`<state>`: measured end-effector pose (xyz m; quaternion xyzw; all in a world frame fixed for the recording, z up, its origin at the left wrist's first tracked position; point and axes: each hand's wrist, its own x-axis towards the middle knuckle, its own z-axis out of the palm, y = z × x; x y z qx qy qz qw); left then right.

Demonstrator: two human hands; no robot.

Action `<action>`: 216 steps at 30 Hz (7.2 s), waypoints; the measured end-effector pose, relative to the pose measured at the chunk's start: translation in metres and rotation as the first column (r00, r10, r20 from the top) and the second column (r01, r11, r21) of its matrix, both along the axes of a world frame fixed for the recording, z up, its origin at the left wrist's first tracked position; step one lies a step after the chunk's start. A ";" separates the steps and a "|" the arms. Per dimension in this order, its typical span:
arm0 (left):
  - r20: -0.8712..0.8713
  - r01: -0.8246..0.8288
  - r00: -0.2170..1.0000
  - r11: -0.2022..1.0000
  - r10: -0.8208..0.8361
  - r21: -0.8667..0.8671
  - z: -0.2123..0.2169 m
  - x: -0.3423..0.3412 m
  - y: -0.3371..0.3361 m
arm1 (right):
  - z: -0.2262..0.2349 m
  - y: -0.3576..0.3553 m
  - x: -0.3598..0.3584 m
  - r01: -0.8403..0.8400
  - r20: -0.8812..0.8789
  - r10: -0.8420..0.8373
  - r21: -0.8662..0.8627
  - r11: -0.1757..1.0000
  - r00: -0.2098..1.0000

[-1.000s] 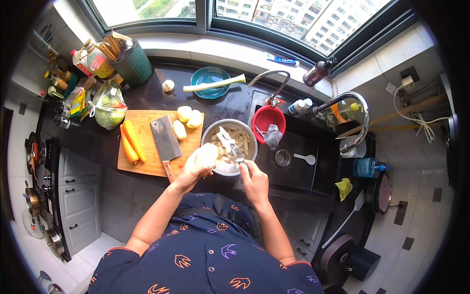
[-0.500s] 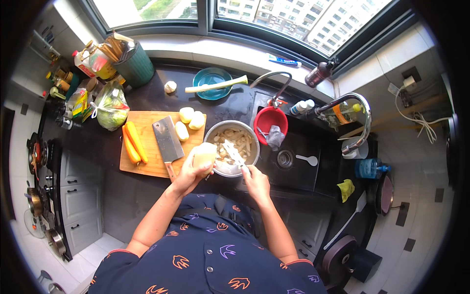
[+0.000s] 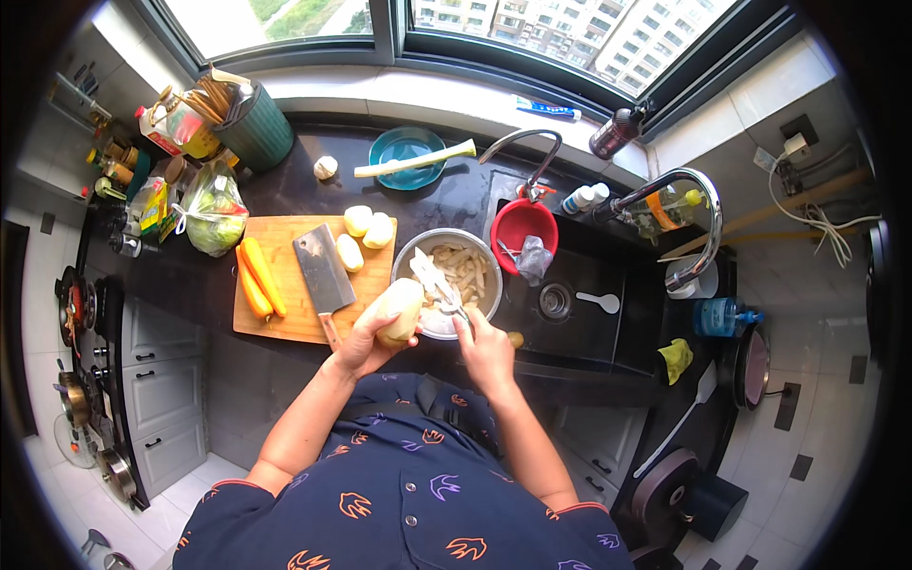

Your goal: The person peels two potatoes using a vegetable peeler in a kitchen. They hold the potato in one hand and the peeler in the other, removing the skin in strips and dropping the peels into a metal bowl. The peeled potatoes are placed on a wooden cutting board.

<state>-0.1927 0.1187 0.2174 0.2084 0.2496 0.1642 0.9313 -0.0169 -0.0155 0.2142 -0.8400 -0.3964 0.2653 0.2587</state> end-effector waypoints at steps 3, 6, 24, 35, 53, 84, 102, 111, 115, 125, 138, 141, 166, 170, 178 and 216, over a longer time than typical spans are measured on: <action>-0.062 -0.011 0.998 0.997 0.015 0.076 0.020 0.002 -0.002 | -0.029 -0.016 0.014 0.087 -0.071 -0.096 -0.116 0.989 0.993; -0.015 -0.001 1.000 0.994 0.003 0.108 0.005 0.002 0.003 | -0.019 -0.019 0.012 0.153 -0.149 -0.159 -0.053 0.987 0.976; -0.105 0.010 0.994 0.948 0.025 0.317 0.022 -0.007 0.001 | -0.008 -0.003 0.006 -0.035 0.080 0.039 -0.055 0.998 0.996; -0.168 0.021 0.985 0.953 0.031 0.302 0.012 0.006 0.005 | 0.039 0.003 -0.020 0.052 -0.036 -0.043 0.302 0.952 0.998; -0.157 0.032 0.987 0.994 -0.015 0.108 0.003 0.001 0.000 | 0.040 0.004 -0.025 0.050 -0.064 -0.030 0.344 0.938 0.998; 0.032 0.114 0.991 0.957 -0.127 0.268 0.010 0.006 -0.008 | 0.019 0.011 -0.002 0.375 -0.887 0.098 0.288 0.881 0.450; -0.172 0.001 0.985 1.000 0.003 0.023 -0.030 0.000 -0.009 | 0.030 -0.012 -0.019 -0.267 0.163 0.225 0.308 0.913 0.961; -0.010 0.143 0.989 0.985 -0.144 -0.100 -0.011 -0.005 -0.007 | -0.016 -0.014 0.022 0.021 0.213 -0.001 -0.092 0.996 0.977; -0.165 0.056 0.984 0.997 -0.064 -0.052 -0.023 -0.002 -0.003 | 0.005 -0.013 0.010 0.151 -0.005 -0.151 -0.011 0.988 0.988; -0.157 0.054 0.986 0.998 -0.048 0.031 -0.027 -0.001 -0.005 | 0.003 -0.008 -0.007 -0.048 0.163 0.031 0.103 0.994 0.986; -0.274 0.088 0.962 0.941 0.005 0.327 -0.029 0.000 -0.003 | 0.034 -0.003 -0.014 -0.025 0.107 -0.001 0.241 0.970 0.994; -0.220 0.093 0.975 0.940 -0.019 0.329 -0.022 -0.001 -0.003 | 0.023 -0.004 -0.016 -0.081 0.166 0.036 0.278 0.957 0.985; -0.230 0.201 0.966 0.895 -0.114 0.399 0.002 -0.016 -0.001 | -0.008 -0.027 0.022 0.122 0.057 -0.113 -0.189 0.974 0.992; -0.347 0.237 0.936 0.843 -0.065 0.482 -0.007 -0.014 0.005 | 0.025 -0.016 0.013 0.149 -0.061 -0.145 0.058 0.987 0.988; -0.232 0.152 0.972 0.860 -0.041 0.487 -0.016 -0.013 0.000 | 0.019 -0.006 -0.006 0.008 0.035 -0.013 0.130 0.991 0.999; -0.272 0.088 0.954 0.749 0.127 0.656 0.023 -0.015 0.000 | -0.019 -0.027 0.017 0.144 -0.034 -0.155 -0.217 0.966 0.987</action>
